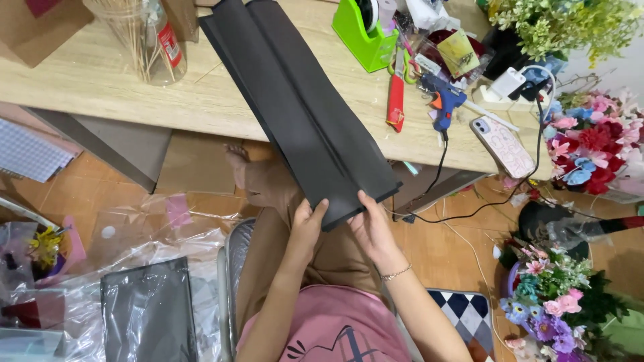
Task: Folding a large sheet of black paper and cutting it into smaller squares using a utility knife.
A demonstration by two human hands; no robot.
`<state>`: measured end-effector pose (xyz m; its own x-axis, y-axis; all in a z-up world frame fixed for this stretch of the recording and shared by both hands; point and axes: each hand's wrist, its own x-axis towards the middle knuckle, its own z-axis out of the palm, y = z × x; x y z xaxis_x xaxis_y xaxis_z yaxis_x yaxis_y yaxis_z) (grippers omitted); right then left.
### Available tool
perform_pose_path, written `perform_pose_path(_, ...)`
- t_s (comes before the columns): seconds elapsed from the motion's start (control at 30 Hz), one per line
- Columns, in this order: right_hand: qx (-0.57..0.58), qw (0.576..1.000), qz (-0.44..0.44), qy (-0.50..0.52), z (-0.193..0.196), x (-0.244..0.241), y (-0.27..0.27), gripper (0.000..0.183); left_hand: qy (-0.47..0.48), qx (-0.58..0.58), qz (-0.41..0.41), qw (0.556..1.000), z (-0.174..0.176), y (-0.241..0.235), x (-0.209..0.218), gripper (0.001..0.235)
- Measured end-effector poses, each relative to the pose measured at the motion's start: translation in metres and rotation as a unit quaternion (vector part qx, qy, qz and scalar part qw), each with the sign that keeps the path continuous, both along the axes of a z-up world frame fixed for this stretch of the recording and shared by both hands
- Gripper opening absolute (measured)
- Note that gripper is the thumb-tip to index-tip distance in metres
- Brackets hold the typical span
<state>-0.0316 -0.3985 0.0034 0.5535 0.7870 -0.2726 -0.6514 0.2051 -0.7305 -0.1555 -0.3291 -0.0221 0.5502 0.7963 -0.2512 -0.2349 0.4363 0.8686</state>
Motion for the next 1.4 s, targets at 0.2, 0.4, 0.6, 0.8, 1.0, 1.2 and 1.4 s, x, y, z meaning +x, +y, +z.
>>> perform_pose_path(0.2, -0.034, 0.998, -0.047, 0.008, -0.018, 0.005, 0.011, 0.037, 0.009, 0.031, 0.048, 0.998, 0.021, -0.007, -0.001, 0.053)
perform_pose_path(0.4, -0.070, 0.994, -0.082, -0.008, -0.027, 0.012, 0.004, 0.032, 0.113, 0.350, 0.166, 0.915, 0.054, -0.012, -0.009, 0.054)
perform_pose_path(0.6, -0.091, 0.992, -0.074, -0.035, -0.016, 0.011, -0.004, 0.025, 0.139, 0.658, -0.053, 0.738, 0.057, 0.011, 0.030, 0.034)
perform_pose_path(0.8, -0.112, 0.990, -0.084, -0.008, -0.009, 0.014, -0.012, 0.034, 0.357, 0.685, -0.116, 0.625, 0.031, 0.060, 0.068, 0.055)
perform_pose_path(1.0, -0.141, 0.987, -0.074, -0.015, -0.002, 0.012, -0.013, 0.033, 0.400, 0.700, -0.057, 0.589, 0.016, 0.106, 0.081, 0.058)
perform_pose_path(1.2, -0.147, 0.988, -0.025, -0.040, 0.035, 0.011, -0.015, 0.040, 0.354, 0.721, 0.113, 0.585, 0.006, 0.169, 0.098, 0.053)
perform_pose_path(1.4, -0.150, 0.986, -0.020, -0.075, 0.028, 0.024, -0.017, 0.045, 0.401, 0.691, 0.125, 0.589, 0.004, 0.224, 0.103, 0.054)
